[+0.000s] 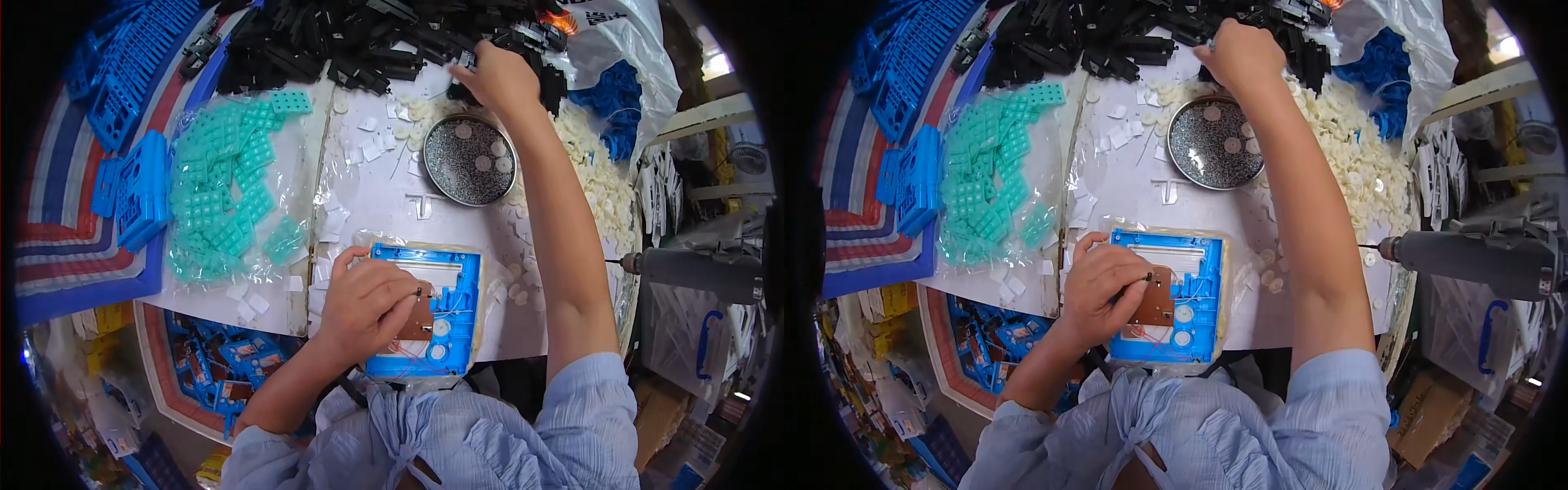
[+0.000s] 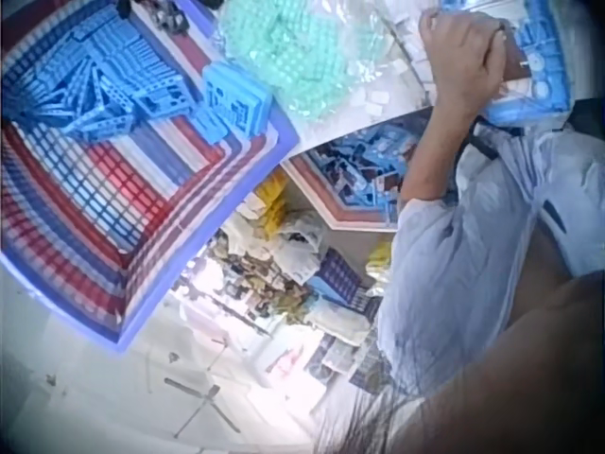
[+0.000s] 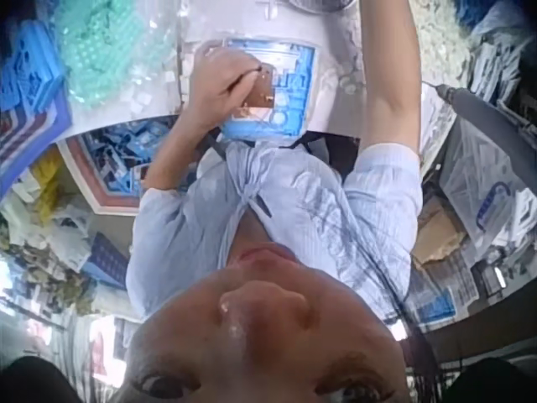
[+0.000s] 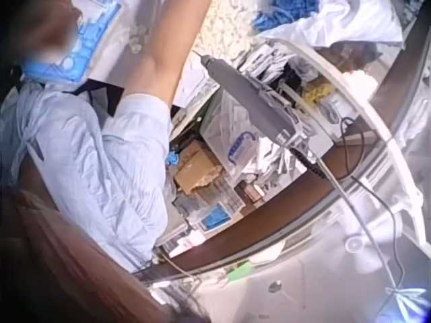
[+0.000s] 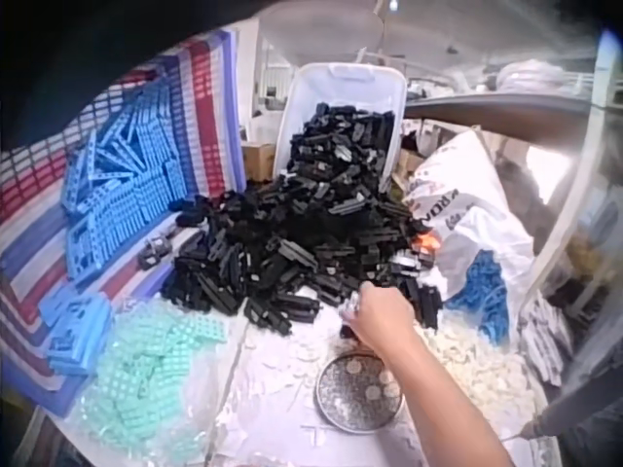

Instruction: Assemble a circuit board and wires into a plastic component casing.

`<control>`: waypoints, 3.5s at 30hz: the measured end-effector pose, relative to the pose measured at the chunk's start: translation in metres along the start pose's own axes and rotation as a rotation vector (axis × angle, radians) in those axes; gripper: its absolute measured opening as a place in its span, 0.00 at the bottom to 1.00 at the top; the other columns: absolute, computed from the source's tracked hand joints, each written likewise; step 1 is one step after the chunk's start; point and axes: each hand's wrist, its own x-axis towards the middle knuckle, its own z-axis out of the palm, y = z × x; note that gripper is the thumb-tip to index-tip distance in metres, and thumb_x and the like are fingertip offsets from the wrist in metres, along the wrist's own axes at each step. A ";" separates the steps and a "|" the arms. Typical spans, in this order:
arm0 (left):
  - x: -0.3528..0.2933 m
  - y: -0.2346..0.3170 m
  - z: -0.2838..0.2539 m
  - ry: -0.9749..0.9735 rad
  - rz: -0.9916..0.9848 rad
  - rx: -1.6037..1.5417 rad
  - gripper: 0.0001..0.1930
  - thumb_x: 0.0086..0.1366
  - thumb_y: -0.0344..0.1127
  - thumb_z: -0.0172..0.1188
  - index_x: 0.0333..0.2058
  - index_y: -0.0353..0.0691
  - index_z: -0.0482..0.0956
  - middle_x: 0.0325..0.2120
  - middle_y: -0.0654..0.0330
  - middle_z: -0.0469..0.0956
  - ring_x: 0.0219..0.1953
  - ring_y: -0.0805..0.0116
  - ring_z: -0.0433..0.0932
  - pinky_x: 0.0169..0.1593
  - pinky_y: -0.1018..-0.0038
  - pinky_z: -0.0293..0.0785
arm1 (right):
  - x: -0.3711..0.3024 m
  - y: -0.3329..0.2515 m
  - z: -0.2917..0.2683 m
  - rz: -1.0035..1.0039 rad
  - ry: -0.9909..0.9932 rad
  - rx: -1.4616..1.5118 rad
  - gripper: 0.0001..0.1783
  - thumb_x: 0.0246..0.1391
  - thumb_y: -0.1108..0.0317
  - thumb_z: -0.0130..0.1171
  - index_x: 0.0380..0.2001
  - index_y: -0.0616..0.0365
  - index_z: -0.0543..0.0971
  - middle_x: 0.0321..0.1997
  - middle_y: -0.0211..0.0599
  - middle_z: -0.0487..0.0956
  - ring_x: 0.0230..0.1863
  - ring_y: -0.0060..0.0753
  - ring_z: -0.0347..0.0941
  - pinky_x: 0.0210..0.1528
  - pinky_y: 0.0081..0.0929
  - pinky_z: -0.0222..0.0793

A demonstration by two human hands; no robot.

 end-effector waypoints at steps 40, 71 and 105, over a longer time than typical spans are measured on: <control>-0.007 -0.005 -0.021 0.032 -0.310 -0.178 0.05 0.64 0.27 0.67 0.39 0.36 0.85 0.30 0.57 0.82 0.28 0.63 0.80 0.30 0.72 0.74 | -0.255 0.018 -0.055 -0.262 -0.609 1.089 0.23 0.51 0.73 0.67 0.53 0.63 0.81 0.46 0.37 0.85 0.44 0.33 0.80 0.45 0.30 0.77; 0.066 0.004 -0.048 -0.639 0.340 0.315 0.06 0.52 0.34 0.63 0.25 0.43 0.73 0.26 0.64 0.71 0.31 0.64 0.78 0.32 0.68 0.77 | -0.272 0.005 -0.026 -0.694 -0.124 0.689 0.27 0.43 0.74 0.74 0.50 0.63 0.81 0.55 0.48 0.82 0.48 0.51 0.76 0.50 0.41 0.76; 0.063 0.015 -0.052 -0.750 0.275 0.411 0.05 0.52 0.32 0.62 0.26 0.42 0.75 0.28 0.62 0.73 0.35 0.64 0.78 0.36 0.70 0.77 | -0.266 0.001 -0.023 -0.757 -0.104 0.667 0.30 0.41 0.73 0.74 0.52 0.64 0.80 0.53 0.49 0.82 0.44 0.51 0.77 0.46 0.40 0.77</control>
